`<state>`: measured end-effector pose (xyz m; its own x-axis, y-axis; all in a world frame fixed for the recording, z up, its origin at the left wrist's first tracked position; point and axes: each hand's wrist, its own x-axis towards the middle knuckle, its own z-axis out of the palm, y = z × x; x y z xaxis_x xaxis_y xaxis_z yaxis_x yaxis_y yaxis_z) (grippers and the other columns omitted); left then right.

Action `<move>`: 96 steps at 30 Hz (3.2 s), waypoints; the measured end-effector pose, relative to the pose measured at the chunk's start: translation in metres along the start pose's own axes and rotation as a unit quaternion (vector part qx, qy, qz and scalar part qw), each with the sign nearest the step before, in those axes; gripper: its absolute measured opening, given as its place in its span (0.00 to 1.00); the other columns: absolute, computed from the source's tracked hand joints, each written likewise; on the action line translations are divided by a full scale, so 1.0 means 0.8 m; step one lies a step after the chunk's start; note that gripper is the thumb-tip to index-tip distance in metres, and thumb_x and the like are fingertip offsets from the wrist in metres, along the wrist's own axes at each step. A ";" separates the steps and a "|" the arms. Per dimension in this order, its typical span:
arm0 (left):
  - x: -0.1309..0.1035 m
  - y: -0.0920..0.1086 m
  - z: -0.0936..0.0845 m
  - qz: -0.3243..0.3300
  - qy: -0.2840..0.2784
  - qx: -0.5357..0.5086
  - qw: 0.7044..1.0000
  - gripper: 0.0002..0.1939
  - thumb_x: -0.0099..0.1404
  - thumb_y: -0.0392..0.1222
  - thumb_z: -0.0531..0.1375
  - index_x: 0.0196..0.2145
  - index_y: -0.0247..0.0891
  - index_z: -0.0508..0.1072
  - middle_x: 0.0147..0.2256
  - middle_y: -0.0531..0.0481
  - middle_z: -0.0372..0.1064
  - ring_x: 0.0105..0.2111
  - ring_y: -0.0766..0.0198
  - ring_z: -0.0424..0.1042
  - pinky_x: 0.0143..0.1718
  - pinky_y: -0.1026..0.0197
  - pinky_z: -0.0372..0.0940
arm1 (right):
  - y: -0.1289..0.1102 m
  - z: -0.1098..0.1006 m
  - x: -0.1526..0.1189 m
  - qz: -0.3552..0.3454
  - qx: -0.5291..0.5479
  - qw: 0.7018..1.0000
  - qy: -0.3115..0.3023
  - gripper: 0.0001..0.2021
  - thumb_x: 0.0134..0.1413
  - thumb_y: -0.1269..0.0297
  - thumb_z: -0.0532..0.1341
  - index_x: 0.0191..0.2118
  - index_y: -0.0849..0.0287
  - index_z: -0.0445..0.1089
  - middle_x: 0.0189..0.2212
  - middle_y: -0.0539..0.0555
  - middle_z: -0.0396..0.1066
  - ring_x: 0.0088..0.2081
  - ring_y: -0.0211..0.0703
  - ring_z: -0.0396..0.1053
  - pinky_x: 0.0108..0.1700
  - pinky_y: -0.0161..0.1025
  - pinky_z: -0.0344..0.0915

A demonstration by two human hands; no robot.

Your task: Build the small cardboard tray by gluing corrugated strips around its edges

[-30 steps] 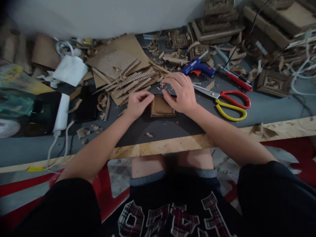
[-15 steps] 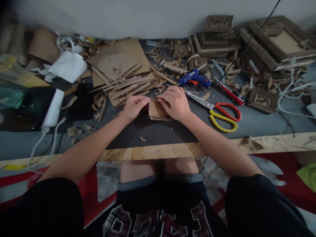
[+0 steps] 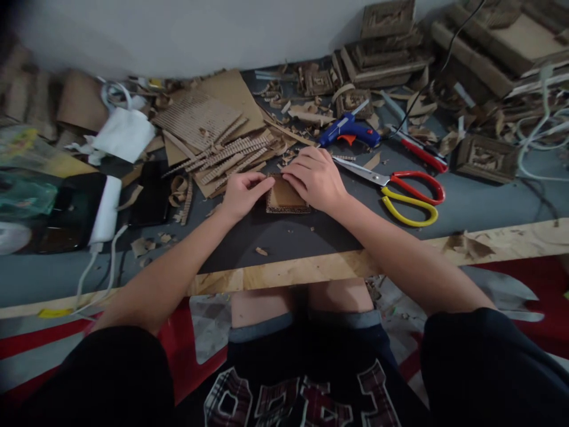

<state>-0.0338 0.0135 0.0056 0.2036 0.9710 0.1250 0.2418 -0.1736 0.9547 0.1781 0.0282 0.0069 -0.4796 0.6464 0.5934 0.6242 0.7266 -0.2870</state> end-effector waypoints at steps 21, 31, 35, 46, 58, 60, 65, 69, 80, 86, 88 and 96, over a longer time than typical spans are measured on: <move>-0.008 0.019 -0.011 -0.047 -0.152 -0.024 0.987 0.31 0.49 0.68 0.71 0.30 0.33 0.79 0.16 0.55 0.65 0.14 0.74 0.57 0.16 0.67 0.50 | 0.005 -0.005 0.000 -0.150 0.057 0.987 -0.031 0.15 0.71 0.59 0.54 0.51 0.45 0.78 0.50 0.50 0.79 0.54 0.47 0.73 0.55 0.52 0.68; -0.005 0.006 -0.009 -0.047 -0.059 -0.066 0.995 0.30 0.51 0.70 0.70 0.29 0.37 0.76 0.13 0.57 0.64 0.11 0.74 0.59 0.13 0.70 0.51 | -0.008 -0.007 -0.007 -0.100 0.054 0.993 0.027 0.12 0.64 0.59 0.60 0.50 0.44 0.77 0.49 0.50 0.78 0.56 0.55 0.71 0.57 0.60 0.65; -0.006 0.006 0.003 -0.057 -0.013 -0.085 0.995 0.31 0.47 0.70 0.71 0.26 0.36 0.75 0.13 0.58 0.64 0.10 0.74 0.59 0.11 0.69 0.49 | -0.015 -0.010 -0.004 -0.068 0.019 0.997 0.034 0.09 0.63 0.61 0.59 0.42 0.49 0.79 0.55 0.53 0.75 0.59 0.57 0.68 0.58 0.62 0.64; -0.004 0.005 0.009 -0.067 0.036 -0.108 0.991 0.33 0.44 0.74 0.70 0.23 0.38 0.72 0.11 0.59 0.60 0.08 0.75 0.55 0.09 0.69 0.45 | -0.014 -0.017 -0.002 -0.066 0.006 0.998 0.011 0.12 0.63 0.59 0.58 0.46 0.52 0.77 0.57 0.56 0.74 0.60 0.61 0.67 0.61 0.66 0.63; 0.000 -0.008 0.003 -0.042 -0.022 -0.171 0.984 0.30 0.47 0.68 0.73 0.27 0.36 0.74 0.13 0.59 0.62 0.09 0.76 0.57 0.10 0.71 0.46 | -0.010 -0.017 -0.003 -0.090 -0.020 0.995 0.025 0.10 0.61 0.59 0.59 0.43 0.50 0.77 0.56 0.52 0.73 0.59 0.57 0.68 0.60 0.63 0.63; 0.000 -0.006 0.004 -0.038 -0.017 -0.180 0.983 0.31 0.46 0.68 0.73 0.26 0.35 0.73 0.13 0.60 0.63 0.09 0.77 0.57 0.10 0.72 0.46 | -0.010 -0.013 -0.004 -0.092 -0.019 0.995 0.032 0.09 0.61 0.60 0.59 0.41 0.50 0.77 0.56 0.51 0.73 0.59 0.57 0.68 0.61 0.63 0.62; -0.001 -0.005 0.004 -0.045 -0.022 -0.186 0.981 0.30 0.45 0.66 0.74 0.26 0.35 0.74 0.12 0.60 0.62 0.09 0.76 0.58 0.09 0.73 0.48 | -0.012 -0.008 -0.004 -0.095 -0.017 0.993 0.064 0.06 0.58 0.64 0.61 0.38 0.51 0.76 0.55 0.50 0.74 0.59 0.56 0.69 0.61 0.60 0.61; -0.001 -0.007 0.003 -0.054 -0.008 -0.191 0.980 0.29 0.44 0.66 0.75 0.25 0.36 0.74 0.12 0.61 0.62 0.08 0.75 0.57 0.09 0.73 0.49 | -0.017 -0.009 -0.003 -0.112 -0.028 0.991 0.068 0.07 0.61 0.64 0.59 0.37 0.52 0.75 0.53 0.49 0.75 0.57 0.51 0.71 0.60 0.57 0.64; 0.001 -0.007 0.002 -0.051 0.006 -0.197 0.979 0.30 0.43 0.67 0.74 0.24 0.36 0.74 0.12 0.61 0.63 0.08 0.76 0.57 0.09 0.73 0.50 | -0.020 -0.005 -0.003 -0.091 -0.027 0.993 0.070 0.07 0.60 0.65 0.59 0.37 0.51 0.76 0.56 0.49 0.74 0.59 0.53 0.69 0.60 0.58 0.65; 0.001 -0.004 0.004 -0.058 0.007 -0.200 0.978 0.31 0.43 0.68 0.74 0.24 0.37 0.73 0.11 0.62 0.61 0.08 0.76 0.57 0.09 0.72 0.50 | -0.017 -0.008 -0.006 -0.089 -0.019 0.994 0.058 0.09 0.59 0.63 0.61 0.43 0.49 0.77 0.58 0.50 0.73 0.60 0.55 0.68 0.61 0.59 0.63; 0.001 -0.003 0.004 -0.063 0.021 -0.208 0.976 0.31 0.41 0.68 0.74 0.24 0.37 0.73 0.11 0.62 0.60 0.08 0.76 0.57 0.09 0.72 0.50 | -0.013 -0.010 -0.006 -0.085 -0.017 0.994 0.062 0.12 0.58 0.62 0.62 0.48 0.49 0.76 0.59 0.51 0.72 0.60 0.56 0.67 0.62 0.61 0.62; 0.004 -0.002 0.006 -0.060 0.049 -0.220 0.972 0.32 0.38 0.68 0.75 0.22 0.36 0.72 0.12 0.62 0.61 0.09 0.77 0.58 0.09 0.72 0.46 | -0.006 -0.010 -0.005 -0.054 -0.017 0.997 0.053 0.08 0.60 0.62 0.59 0.42 0.51 0.75 0.59 0.51 0.71 0.62 0.58 0.67 0.63 0.63 0.61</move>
<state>-0.0292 0.0162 0.0032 0.1032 0.9946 0.0098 -0.1753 0.0085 0.9845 0.1821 0.0203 0.0122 -0.4784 0.5351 0.6962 0.5942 0.7811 -0.1920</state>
